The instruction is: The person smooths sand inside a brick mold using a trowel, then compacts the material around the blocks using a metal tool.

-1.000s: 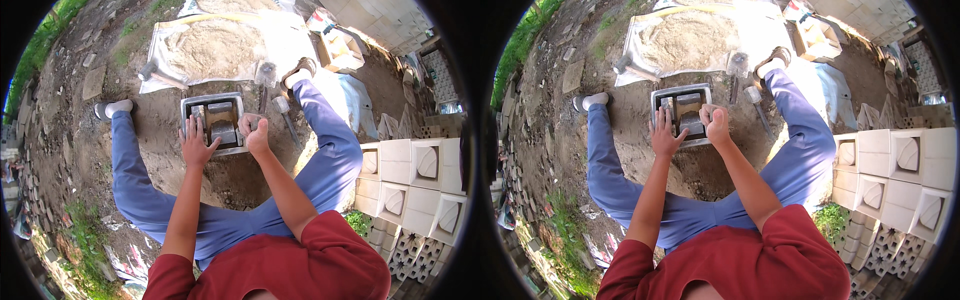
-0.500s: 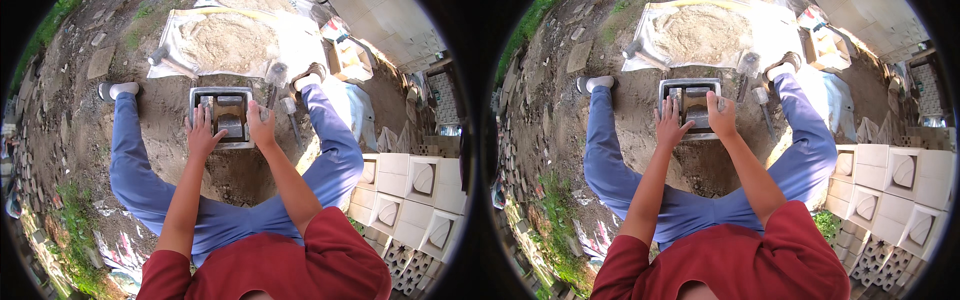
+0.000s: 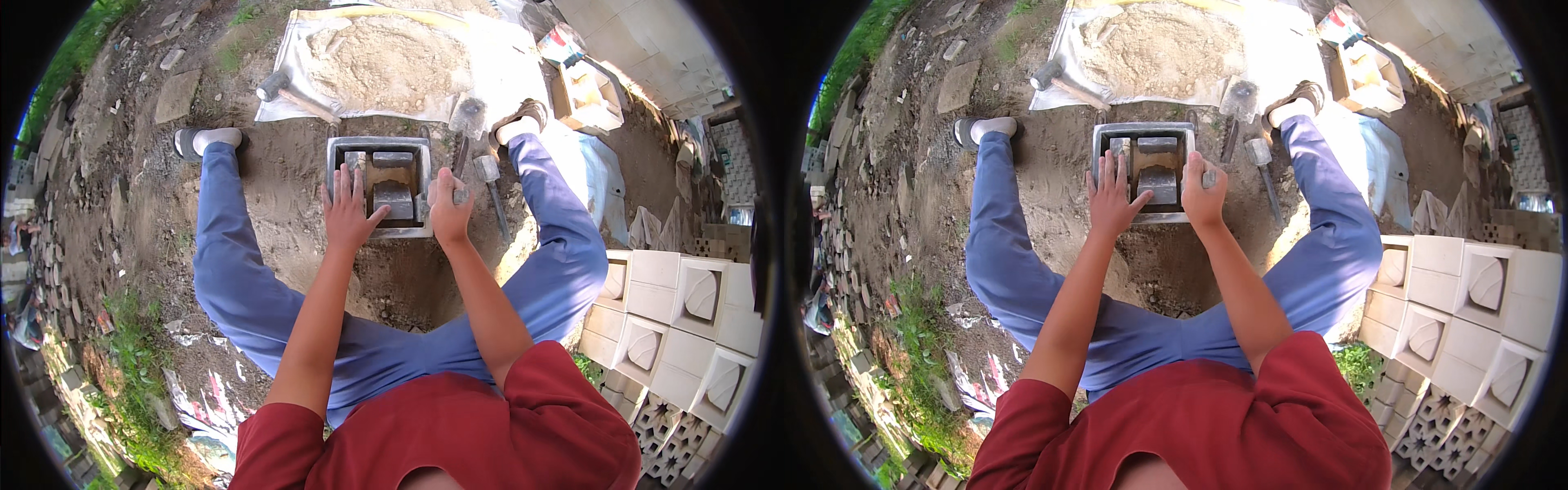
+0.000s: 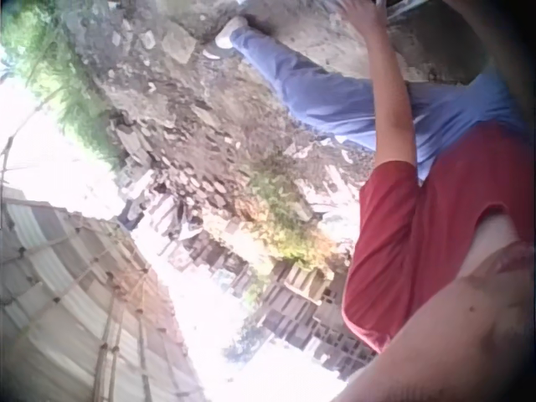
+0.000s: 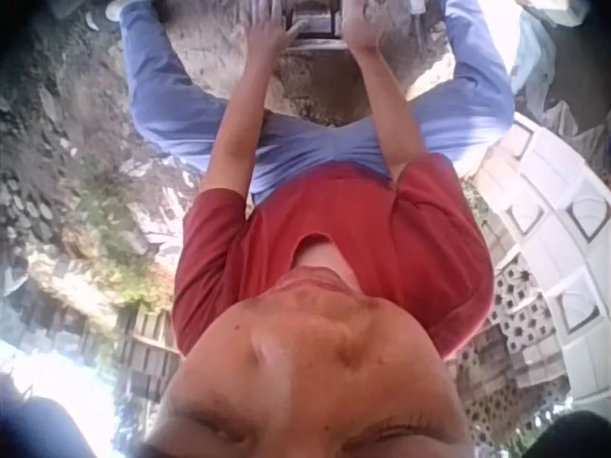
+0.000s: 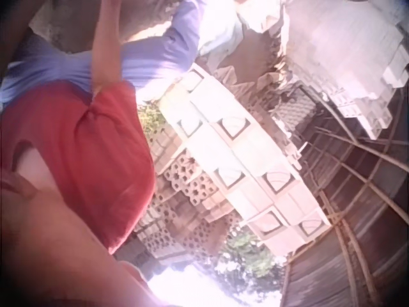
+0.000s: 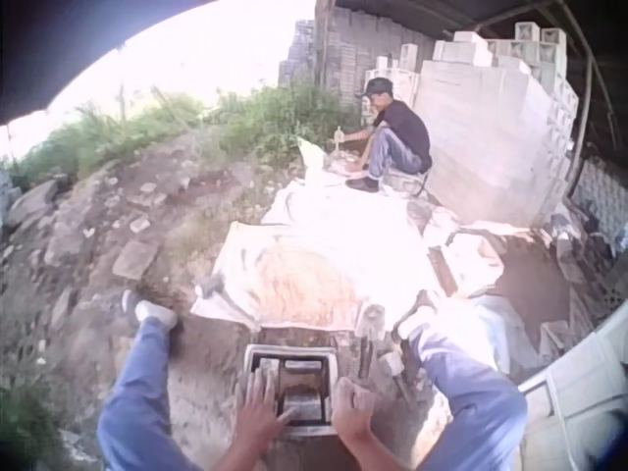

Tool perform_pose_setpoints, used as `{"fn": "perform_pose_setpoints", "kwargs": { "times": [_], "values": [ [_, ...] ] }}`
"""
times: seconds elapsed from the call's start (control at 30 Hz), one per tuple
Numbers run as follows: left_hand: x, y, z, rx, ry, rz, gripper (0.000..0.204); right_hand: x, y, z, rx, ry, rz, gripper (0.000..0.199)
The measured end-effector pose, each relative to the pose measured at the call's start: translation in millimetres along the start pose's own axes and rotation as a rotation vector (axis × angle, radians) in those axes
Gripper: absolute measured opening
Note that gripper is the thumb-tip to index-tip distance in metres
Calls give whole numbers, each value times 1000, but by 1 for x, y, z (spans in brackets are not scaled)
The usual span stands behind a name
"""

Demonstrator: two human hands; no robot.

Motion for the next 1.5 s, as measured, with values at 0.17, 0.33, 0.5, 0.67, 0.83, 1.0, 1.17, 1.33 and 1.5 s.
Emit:
{"fn": "perform_pose_setpoints", "kwargs": {
  "times": [0.17,0.33,0.5,0.67,0.83,1.0,1.17,1.33,1.5],
  "values": [
    [3,-7,1,25,-1,-9,108,10,2,3,24,40,143,39],
    [10,1,6,4,-94,-33,121,9,9,2,-86,58,147,44],
    [17,-11,8,11,-357,-97,133,10,2,-2,16,67,99,43],
    [11,-26,21,-47,-445,-111,131,10,9,14,-71,-32,53,40],
    [32,-3,27,-58,-433,-49,131,31,33,-11,-168,16,-28,52],
    [10,-33,14,-53,-469,-139,131,17,-10,9,-319,206,-29,52],
    [23,-11,24,-84,-448,-86,130,41,22,-1,-242,32,15,52],
    [25,-9,20,-73,-416,-66,130,38,30,-14,-304,174,-20,55],
    [10,-47,6,-30,-388,-148,129,30,-18,35,-267,165,-68,58]
  ]
}}
Point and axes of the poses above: each hand's wrist, its own x-axis towards the middle knuckle, its own z-axis out of the palm, y = z × x, the point moved 7 cm from there along x, towards the middle knuckle, and after that the axes turned 7 degrees about -x, right-handed, at the moved point
